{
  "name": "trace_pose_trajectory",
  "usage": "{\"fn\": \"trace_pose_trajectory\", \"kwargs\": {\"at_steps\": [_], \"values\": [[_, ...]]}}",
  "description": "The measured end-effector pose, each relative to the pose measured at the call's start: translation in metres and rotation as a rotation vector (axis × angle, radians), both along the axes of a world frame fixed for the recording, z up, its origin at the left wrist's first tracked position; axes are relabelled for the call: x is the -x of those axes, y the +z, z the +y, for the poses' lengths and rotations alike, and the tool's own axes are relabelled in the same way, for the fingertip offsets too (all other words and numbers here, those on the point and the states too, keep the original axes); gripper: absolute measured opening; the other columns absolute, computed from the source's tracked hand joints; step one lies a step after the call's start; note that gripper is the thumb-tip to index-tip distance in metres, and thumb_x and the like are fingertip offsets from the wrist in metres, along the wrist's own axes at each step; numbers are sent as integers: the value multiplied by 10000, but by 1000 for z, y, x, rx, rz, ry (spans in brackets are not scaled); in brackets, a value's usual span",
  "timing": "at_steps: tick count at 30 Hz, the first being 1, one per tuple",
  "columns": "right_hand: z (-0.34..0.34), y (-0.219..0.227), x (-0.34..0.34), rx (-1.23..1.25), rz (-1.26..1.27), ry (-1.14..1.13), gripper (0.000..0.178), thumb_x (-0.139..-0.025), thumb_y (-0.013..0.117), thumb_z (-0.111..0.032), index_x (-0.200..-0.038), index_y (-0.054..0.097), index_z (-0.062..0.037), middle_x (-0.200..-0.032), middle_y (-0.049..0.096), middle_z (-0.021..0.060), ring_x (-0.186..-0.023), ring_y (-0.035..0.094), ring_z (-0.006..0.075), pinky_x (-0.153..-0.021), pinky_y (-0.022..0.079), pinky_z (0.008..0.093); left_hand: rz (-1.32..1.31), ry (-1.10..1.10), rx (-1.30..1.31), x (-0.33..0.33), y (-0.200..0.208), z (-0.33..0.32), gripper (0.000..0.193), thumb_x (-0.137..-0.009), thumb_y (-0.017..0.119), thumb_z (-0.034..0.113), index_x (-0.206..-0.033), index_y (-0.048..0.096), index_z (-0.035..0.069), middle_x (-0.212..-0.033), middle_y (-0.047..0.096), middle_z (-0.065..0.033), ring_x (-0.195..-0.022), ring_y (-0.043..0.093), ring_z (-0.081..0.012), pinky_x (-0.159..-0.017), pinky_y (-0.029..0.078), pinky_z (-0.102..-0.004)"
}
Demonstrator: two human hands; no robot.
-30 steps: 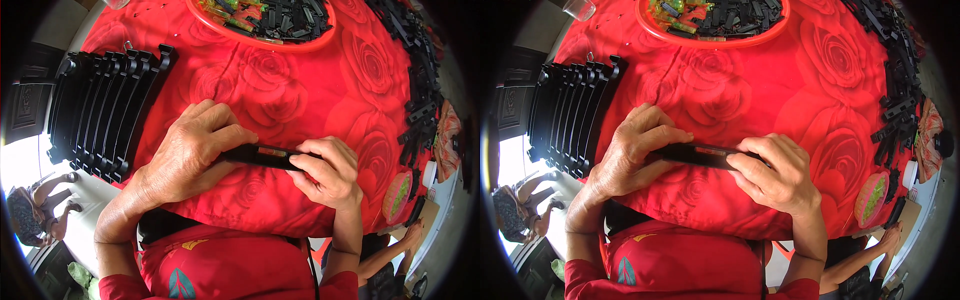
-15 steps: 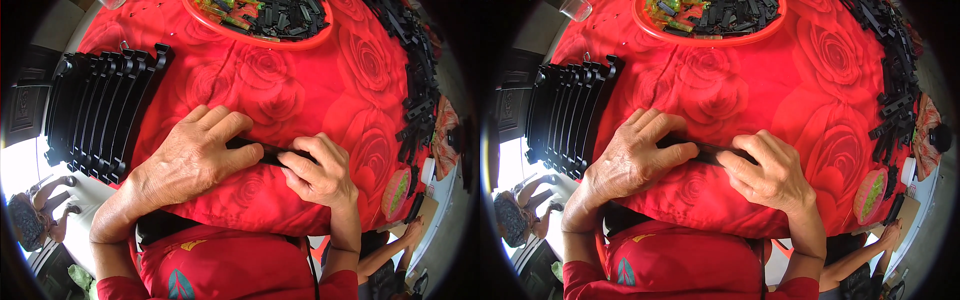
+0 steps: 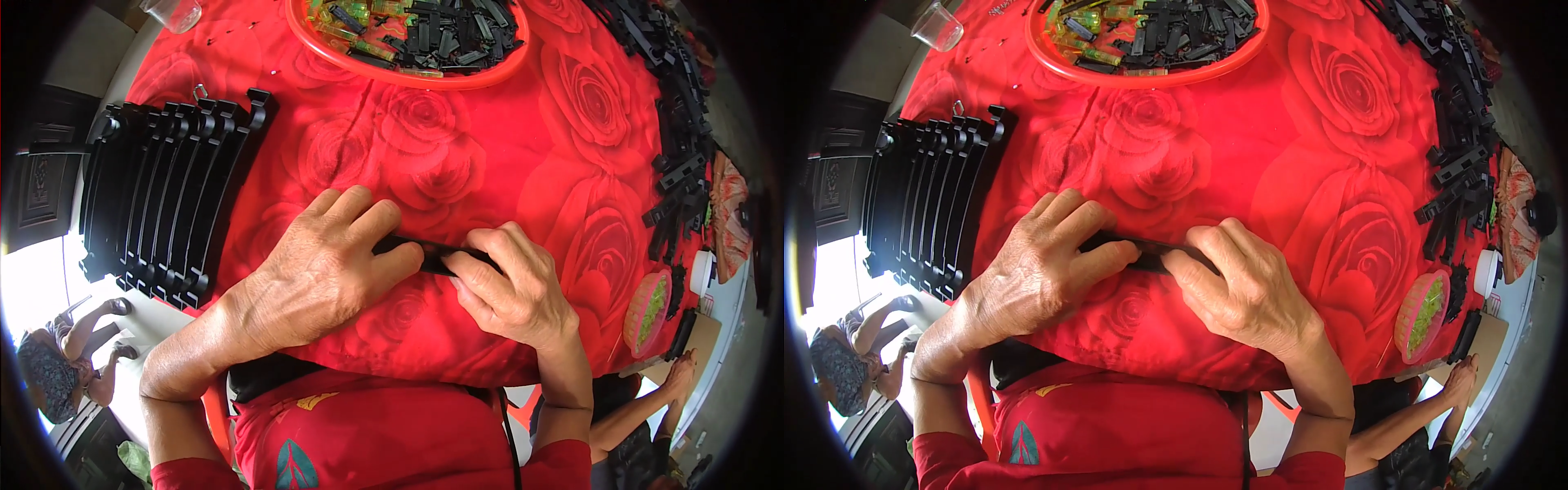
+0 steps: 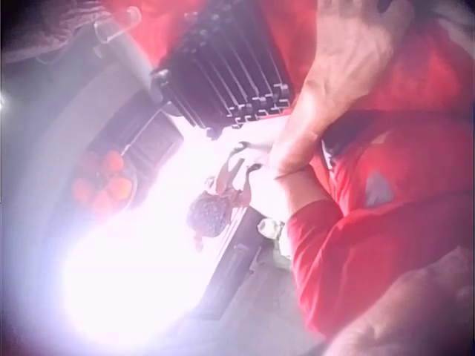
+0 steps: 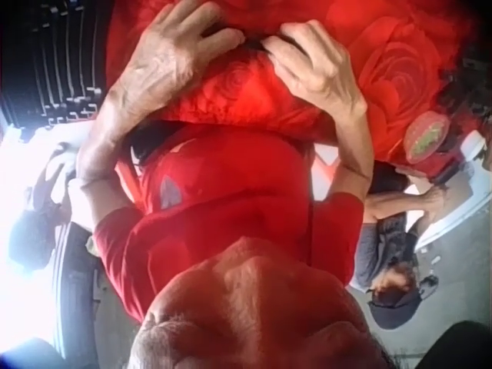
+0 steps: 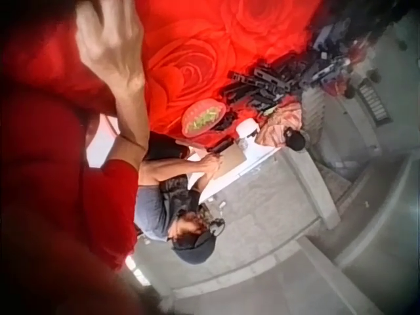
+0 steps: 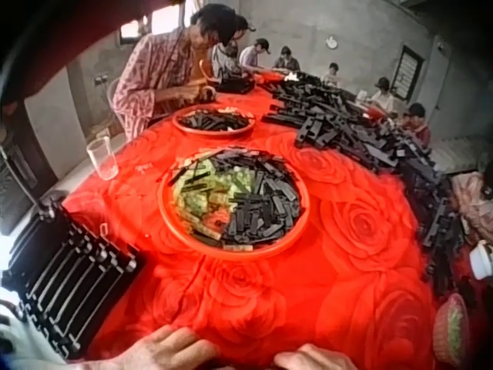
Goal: The person assembles black plastic housing components by hand at a table, fitting internal plastic components into the housing.
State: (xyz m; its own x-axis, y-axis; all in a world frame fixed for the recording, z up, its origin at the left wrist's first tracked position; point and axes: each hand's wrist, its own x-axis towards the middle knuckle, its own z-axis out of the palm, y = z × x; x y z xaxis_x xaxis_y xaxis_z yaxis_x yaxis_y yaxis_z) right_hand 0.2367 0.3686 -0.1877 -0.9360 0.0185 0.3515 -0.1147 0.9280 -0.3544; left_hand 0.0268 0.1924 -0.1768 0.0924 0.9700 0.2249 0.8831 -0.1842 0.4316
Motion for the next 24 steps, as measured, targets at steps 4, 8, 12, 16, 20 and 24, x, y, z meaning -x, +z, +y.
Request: {"fn": "trace_pose_trajectory", "kwargs": {"at_steps": [4, 8, 12, 16, 20, 24], "values": [[3, -4, -2, 18, 27, 19, 330, -713, 821, 2, -1032, 749, -38, -987, 608, 76, -721, 585, 215, -575, 526, 337, 17, -13, -36, 3, -7, -3, 322, -791, 758, 157, -1111, 769, 116, -1044, 620, -76, -897, 611, -268, -756, 537, -404], [1, -6, -3, 15, 59, 20, 319, -722, 825, 7, -1026, 744, -40, -960, 618, 73, -696, 589, 229, -551, 511, 349, 0, -8, -64, -1, -7, -7, 341, -777, 759, 130, -1117, 777, 113, -1058, 635, -75, -894, 620, -268, -752, 553, -404], [-1, -9, -2, 36, 60, 22, 282, -718, 804, 6, -986, 729, -43, -956, 595, 74, -722, 594, 208, -555, 525, 328, -6, -26, -40, -1, -3, -3, 358, -767, 766, 133, -1125, 777, 113, -1054, 635, -75, -898, 622, -270, -757, 557, -402], [-1, -12, 0, 23, 110, -2, 261, -727, 806, -6, -971, 728, -55, -931, 595, 66, -698, 586, 200, -539, 510, 325, 19, -13, -75, 3, -7, -6, 367, -754, 789, 130, -1119, 766, 100, -1112, 654, -100, -962, 647, -289, -817, 546, -422], [2, -8, 0, -86, 196, -41, 275, -730, 811, -22, -990, 743, -76, -921, 608, 55, -654, 576, 184, -516, 497, 315, -79, 92, -277, 4, -4, -11, 530, -719, 891, 101, -1210, 695, 57, -1217, 664, -161, -1053, 666, -350, -897, 533, -453], [4, -9, -6, -116, 201, -105, 355, -721, 822, -32, -1066, 780, -102, -923, 640, 42, -637, 592, 169, -529, 518, 295, -67, 292, -298, 1, -11, -22, 727, -734, 955, 70, -1362, 593, 17, -1374, 581, -259, -1214, 602, -399, -998, 530, -484]]}}
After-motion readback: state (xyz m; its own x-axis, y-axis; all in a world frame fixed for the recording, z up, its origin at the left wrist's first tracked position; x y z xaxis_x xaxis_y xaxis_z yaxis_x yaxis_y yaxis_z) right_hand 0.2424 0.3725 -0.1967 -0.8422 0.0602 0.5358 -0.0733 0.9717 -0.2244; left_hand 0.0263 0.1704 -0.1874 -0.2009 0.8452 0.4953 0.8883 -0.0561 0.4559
